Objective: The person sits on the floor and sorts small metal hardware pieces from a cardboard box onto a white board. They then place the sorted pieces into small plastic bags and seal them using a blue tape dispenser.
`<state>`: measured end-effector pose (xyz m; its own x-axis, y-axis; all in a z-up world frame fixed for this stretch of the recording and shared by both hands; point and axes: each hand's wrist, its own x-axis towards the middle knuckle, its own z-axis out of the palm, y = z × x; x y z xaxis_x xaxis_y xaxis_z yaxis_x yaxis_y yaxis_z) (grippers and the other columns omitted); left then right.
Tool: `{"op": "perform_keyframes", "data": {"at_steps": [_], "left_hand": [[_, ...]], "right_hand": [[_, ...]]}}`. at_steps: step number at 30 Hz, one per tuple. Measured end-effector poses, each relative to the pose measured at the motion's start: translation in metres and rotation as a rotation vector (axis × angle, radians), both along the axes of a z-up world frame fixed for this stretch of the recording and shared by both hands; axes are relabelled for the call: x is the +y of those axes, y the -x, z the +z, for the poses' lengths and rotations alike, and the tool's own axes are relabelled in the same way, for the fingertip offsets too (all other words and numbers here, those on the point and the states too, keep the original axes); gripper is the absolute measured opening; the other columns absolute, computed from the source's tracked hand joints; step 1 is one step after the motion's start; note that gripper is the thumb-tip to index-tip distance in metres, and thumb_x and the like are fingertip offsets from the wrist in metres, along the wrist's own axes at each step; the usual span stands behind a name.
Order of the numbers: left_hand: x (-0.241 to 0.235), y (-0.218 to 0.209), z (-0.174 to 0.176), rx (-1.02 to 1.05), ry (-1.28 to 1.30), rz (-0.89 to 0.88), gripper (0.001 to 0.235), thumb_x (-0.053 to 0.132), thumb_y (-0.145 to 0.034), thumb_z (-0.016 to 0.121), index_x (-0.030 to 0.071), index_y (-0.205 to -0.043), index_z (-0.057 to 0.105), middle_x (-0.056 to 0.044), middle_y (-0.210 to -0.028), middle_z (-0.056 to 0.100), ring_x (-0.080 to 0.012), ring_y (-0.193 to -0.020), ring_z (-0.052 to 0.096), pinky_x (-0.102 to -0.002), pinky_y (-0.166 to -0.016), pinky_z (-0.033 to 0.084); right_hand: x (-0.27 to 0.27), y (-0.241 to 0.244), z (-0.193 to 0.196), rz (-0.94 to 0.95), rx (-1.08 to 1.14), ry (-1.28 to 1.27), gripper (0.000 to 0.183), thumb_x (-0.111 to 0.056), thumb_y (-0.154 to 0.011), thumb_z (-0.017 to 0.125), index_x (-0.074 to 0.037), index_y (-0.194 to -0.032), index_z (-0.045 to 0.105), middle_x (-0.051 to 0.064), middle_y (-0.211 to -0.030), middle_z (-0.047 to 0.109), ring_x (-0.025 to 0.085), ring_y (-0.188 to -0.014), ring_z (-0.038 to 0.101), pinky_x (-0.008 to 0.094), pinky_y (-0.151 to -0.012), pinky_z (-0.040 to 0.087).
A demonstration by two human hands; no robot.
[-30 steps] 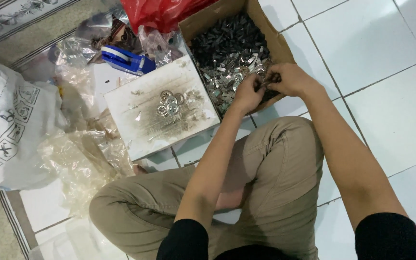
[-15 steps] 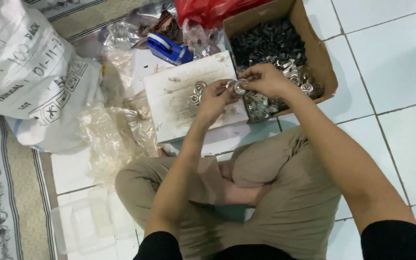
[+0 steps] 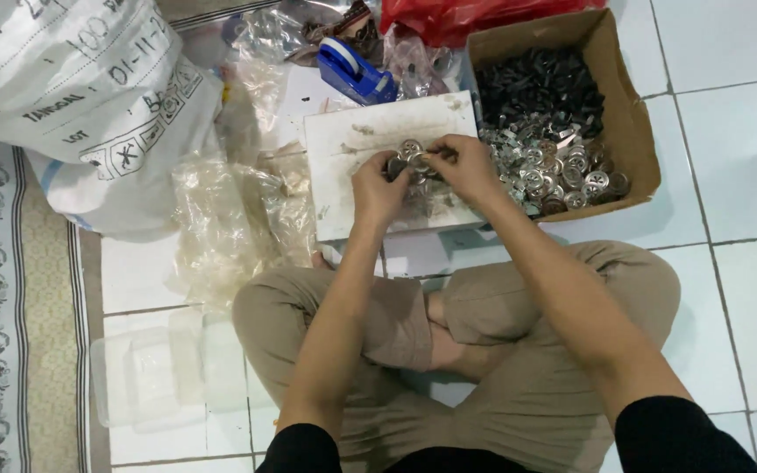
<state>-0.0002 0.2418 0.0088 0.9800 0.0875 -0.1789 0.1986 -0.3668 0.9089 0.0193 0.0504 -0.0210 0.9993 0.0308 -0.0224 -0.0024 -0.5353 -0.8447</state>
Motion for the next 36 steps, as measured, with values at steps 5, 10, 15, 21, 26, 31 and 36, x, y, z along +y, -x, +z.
{"op": "perform_keyframes", "data": {"at_steps": [5,10,15,21,26,31,36], "left_hand": [[0.009,-0.005,-0.012,-0.236,-0.222,-0.063,0.033,0.006,-0.091,0.067,-0.001,-0.123,0.072,-0.023,-0.104,0.073,-0.04,-0.103,0.072,-0.046,-0.09,0.06],[0.01,-0.005,-0.021,-0.384,-0.261,-0.06,0.039,0.0,-0.085,0.071,-0.003,-0.124,0.07,-0.025,-0.108,0.071,-0.0444,-0.109,0.069,-0.051,-0.097,0.055],[0.007,0.002,-0.014,-0.521,-0.225,0.062,0.027,0.002,-0.093,0.062,-0.002,-0.118,0.07,-0.021,-0.114,0.066,-0.0424,-0.113,0.066,-0.046,-0.1,0.053],[-0.034,0.02,0.008,-0.743,-0.275,-0.13,0.024,0.0,-0.093,0.064,0.0,-0.117,0.066,-0.016,-0.117,0.061,-0.0378,-0.112,0.066,-0.043,-0.096,0.056],[-0.122,0.042,0.027,-0.712,-0.156,-0.438,0.02,0.002,-0.094,0.063,-0.002,-0.112,0.07,-0.018,-0.111,0.067,-0.0354,-0.103,0.069,-0.043,-0.09,0.059],[-0.2,0.025,-0.02,-0.4,-0.243,-0.701,0.022,0.01,-0.092,0.065,0.002,-0.111,0.072,-0.017,-0.104,0.069,-0.0353,-0.101,0.073,-0.044,-0.083,0.062],[-0.253,0.008,-0.019,-0.046,-0.462,-0.855,0.053,0.022,-0.089,0.07,0.005,-0.138,0.059,-0.022,-0.136,0.061,-0.0436,-0.129,0.06,-0.072,-0.099,0.047]], "right_hand": [[0.002,0.013,0.031,0.011,0.014,-0.053,0.025,-0.007,-0.096,0.07,-0.004,-0.12,0.076,0.015,-0.097,0.076,0.027,-0.084,0.074,0.037,-0.069,0.058],[0.006,0.018,0.03,-0.032,0.008,-0.039,0.026,-0.007,-0.092,0.074,-0.005,-0.118,0.076,0.011,-0.096,0.076,0.023,-0.083,0.074,0.035,-0.066,0.059],[-0.009,0.015,0.056,-0.018,-0.088,-0.033,0.02,-0.007,-0.099,0.069,0.0,-0.116,0.076,0.019,-0.094,0.075,0.033,-0.084,0.074,0.038,-0.066,0.059],[-0.13,0.004,0.082,0.041,0.083,0.391,0.034,-0.019,-0.091,0.075,0.001,-0.118,0.075,0.023,-0.1,0.075,0.043,-0.096,0.072,0.052,-0.077,0.059],[-0.2,0.024,0.079,-0.047,0.433,0.718,0.042,-0.026,-0.087,0.077,-0.003,-0.121,0.074,0.019,-0.104,0.076,0.039,-0.091,0.073,0.052,-0.075,0.059],[-0.229,0.05,0.041,-0.013,0.379,0.956,0.027,-0.013,-0.079,0.075,-0.002,-0.103,0.082,0.02,-0.086,0.078,0.039,-0.084,0.076,0.05,-0.071,0.064],[-0.214,0.049,0.055,0.099,0.375,0.995,0.018,-0.009,-0.085,0.069,0.0,-0.096,0.08,0.018,-0.085,0.077,0.036,-0.086,0.077,0.049,-0.07,0.064]]}}
